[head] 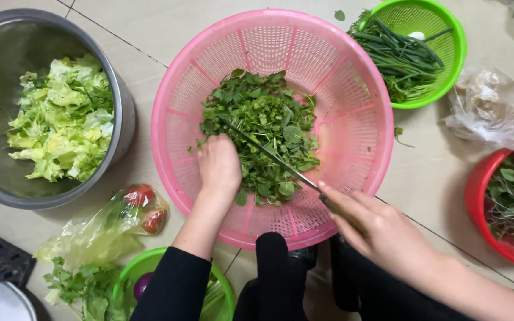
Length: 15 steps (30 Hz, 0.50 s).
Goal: Sorting, trimming roots, and cutting various leafy vegetables including lettuce and scallions on the floor
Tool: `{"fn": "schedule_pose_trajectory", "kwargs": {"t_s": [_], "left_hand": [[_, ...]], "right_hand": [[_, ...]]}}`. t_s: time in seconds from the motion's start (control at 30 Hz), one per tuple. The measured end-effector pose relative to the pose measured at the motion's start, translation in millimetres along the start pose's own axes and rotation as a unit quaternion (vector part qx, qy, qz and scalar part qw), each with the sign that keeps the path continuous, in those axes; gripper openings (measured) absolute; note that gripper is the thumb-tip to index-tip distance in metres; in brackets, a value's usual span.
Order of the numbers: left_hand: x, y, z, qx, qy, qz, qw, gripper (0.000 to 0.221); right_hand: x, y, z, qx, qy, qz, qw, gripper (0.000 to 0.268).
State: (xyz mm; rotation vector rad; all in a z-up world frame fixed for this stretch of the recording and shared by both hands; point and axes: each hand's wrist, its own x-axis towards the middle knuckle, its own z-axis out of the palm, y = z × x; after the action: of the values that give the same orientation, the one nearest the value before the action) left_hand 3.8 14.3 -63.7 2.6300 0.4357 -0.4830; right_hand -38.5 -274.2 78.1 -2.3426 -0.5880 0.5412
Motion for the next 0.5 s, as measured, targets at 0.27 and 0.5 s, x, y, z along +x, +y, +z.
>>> {"fn": "schedule_pose_trajectory", "kwargs": {"t_s": [0.27,0.5], "left_hand": [[-10.4,12.1,13.8,0.104,-0.005,0.034,0.994,0.019],[-47.0,25.6,-65.9,0.074,-0.035,-0.034,0.996,0.032]], "right_hand": [[25.9,-11.6,29.5,-0.048,-0.032,0.025,0.998,0.055],[22.6,-18.8,17.1,0.014,-0.002,0.008,1.0,0.056]]}}
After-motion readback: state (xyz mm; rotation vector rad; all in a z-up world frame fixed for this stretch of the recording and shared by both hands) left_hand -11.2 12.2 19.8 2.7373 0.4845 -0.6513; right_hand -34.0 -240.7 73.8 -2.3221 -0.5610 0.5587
